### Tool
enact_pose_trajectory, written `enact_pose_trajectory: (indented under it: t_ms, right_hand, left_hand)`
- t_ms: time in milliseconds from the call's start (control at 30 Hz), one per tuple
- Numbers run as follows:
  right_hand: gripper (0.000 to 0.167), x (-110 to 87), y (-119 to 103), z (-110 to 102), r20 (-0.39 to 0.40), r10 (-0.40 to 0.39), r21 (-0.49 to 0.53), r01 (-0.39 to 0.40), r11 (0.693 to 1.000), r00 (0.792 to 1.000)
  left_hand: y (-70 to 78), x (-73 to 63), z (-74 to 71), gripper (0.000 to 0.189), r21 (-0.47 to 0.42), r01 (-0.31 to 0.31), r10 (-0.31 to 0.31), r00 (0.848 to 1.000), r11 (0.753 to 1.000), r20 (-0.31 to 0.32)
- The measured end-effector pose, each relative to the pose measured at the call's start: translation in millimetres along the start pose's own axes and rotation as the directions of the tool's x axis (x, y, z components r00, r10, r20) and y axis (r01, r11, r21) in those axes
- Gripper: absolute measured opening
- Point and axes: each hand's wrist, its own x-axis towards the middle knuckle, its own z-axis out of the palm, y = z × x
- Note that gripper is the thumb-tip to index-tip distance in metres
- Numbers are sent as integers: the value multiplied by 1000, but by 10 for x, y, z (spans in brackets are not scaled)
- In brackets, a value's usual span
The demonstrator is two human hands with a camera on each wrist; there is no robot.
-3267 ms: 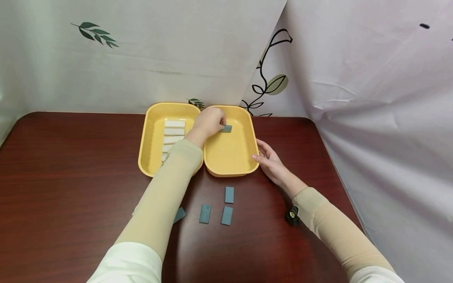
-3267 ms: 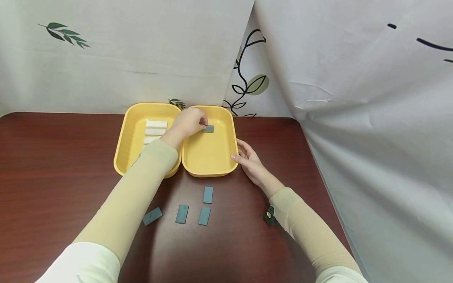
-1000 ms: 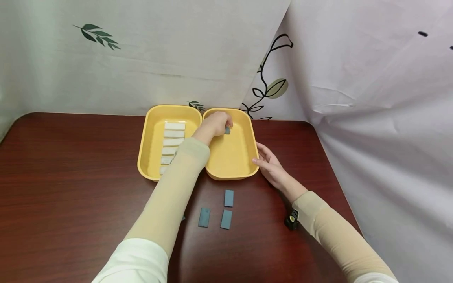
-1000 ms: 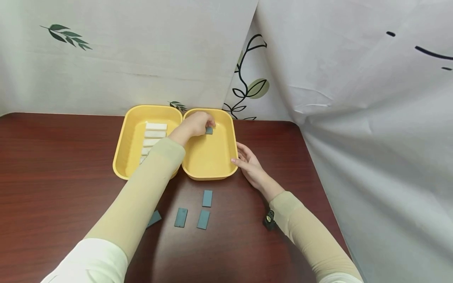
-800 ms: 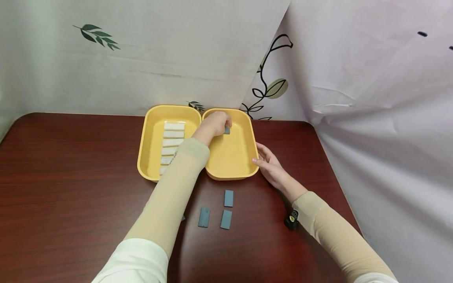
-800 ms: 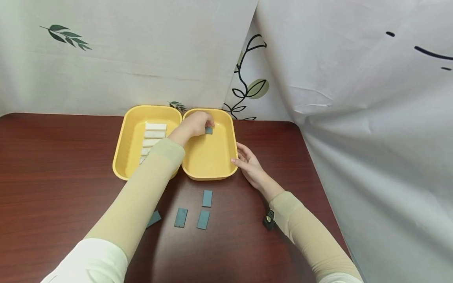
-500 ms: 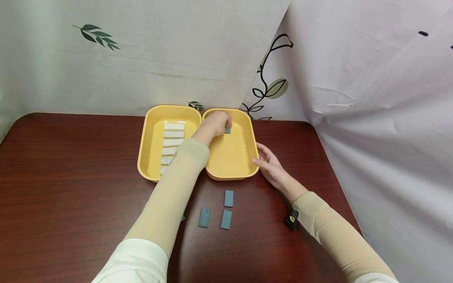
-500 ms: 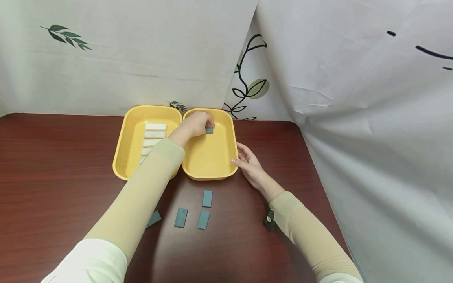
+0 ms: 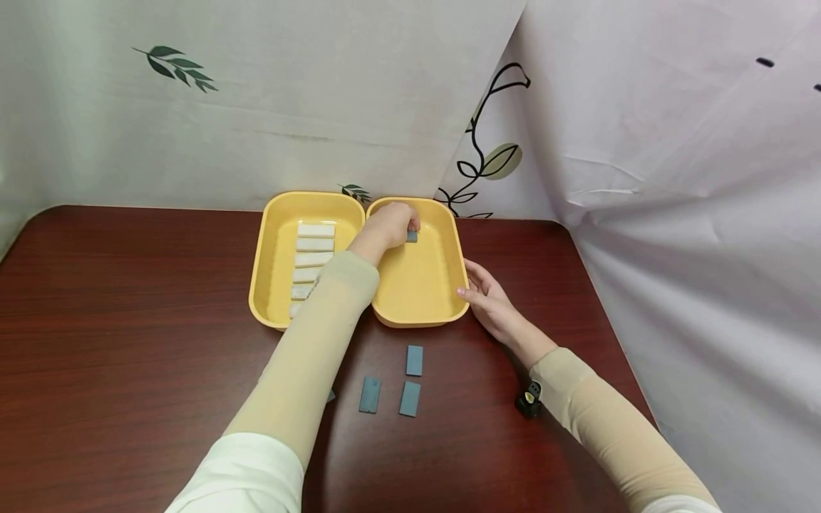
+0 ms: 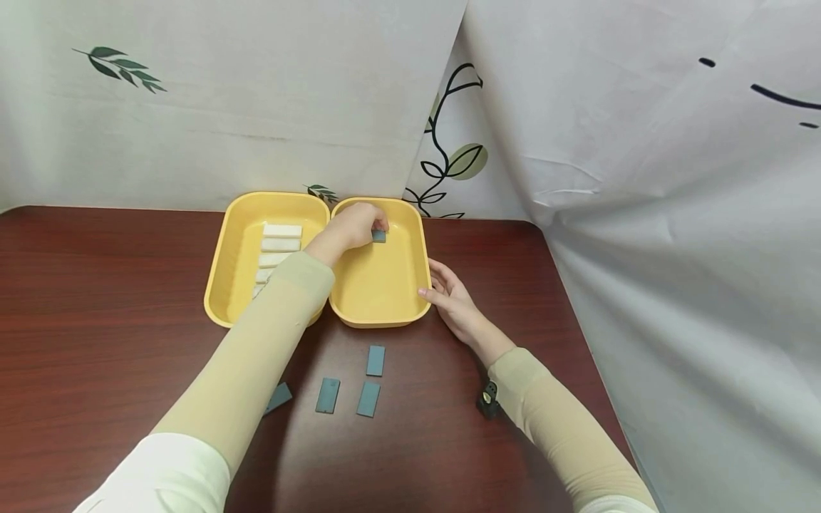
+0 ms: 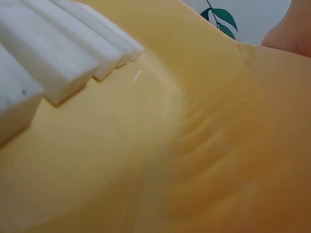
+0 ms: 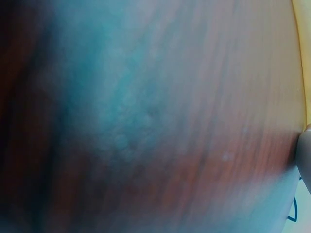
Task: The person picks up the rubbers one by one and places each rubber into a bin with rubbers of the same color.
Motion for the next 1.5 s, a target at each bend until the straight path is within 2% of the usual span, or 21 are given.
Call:
enact_pose_trajectory:
  t_ms: [133, 533, 667, 833, 1033, 1200, 1400, 1500]
  right_hand:
    - [74, 2, -1, -1, 2, -2, -5, 2, 1000, 1000]
    - [72, 3, -4, 2, -5, -4, -17, 4, 1000, 1000]
    - [72, -3, -11, 2, -7, -1, -19, 1, 1000, 1000]
    - [72, -10, -14, 4, -9, 1, -19, -2, 1000, 1000]
    - [72, -24, -6, -1, -13, 1, -14, -1, 1000, 1000]
    - [71, -26, -1, 8, -18, 13, -8, -13, 1000, 1000]
    - [71, -17, -7, 24, -12, 20, -18, -20, 1000, 1000]
    - [71, -11, -13, 29, -8, 20, -24, -21, 999, 1000]
  left_hand:
    - [-3, -24, -8, 32, -11, -6, 6, 1000, 1000, -14]
    - [28, -19, -61, 33, -13, -102, 101, 994, 995, -46]
    - [93, -54, -139, 36, -20, -128, 127, 991, 992, -47]
    - [199, -135, -288, 33, -9, -198, 197, 980, 980, -39]
    - [308, -286, -460, 33, -1, -238, 237, 971, 971, -30]
    - [336, -463, -564, 34, -18, -274, 273, 962, 962, -28]
    - [294, -706, -624, 32, -30, -348, 344, 935, 937, -83]
    - [259, -843, -636, 28, -34, -362, 356, 928, 932, -107]
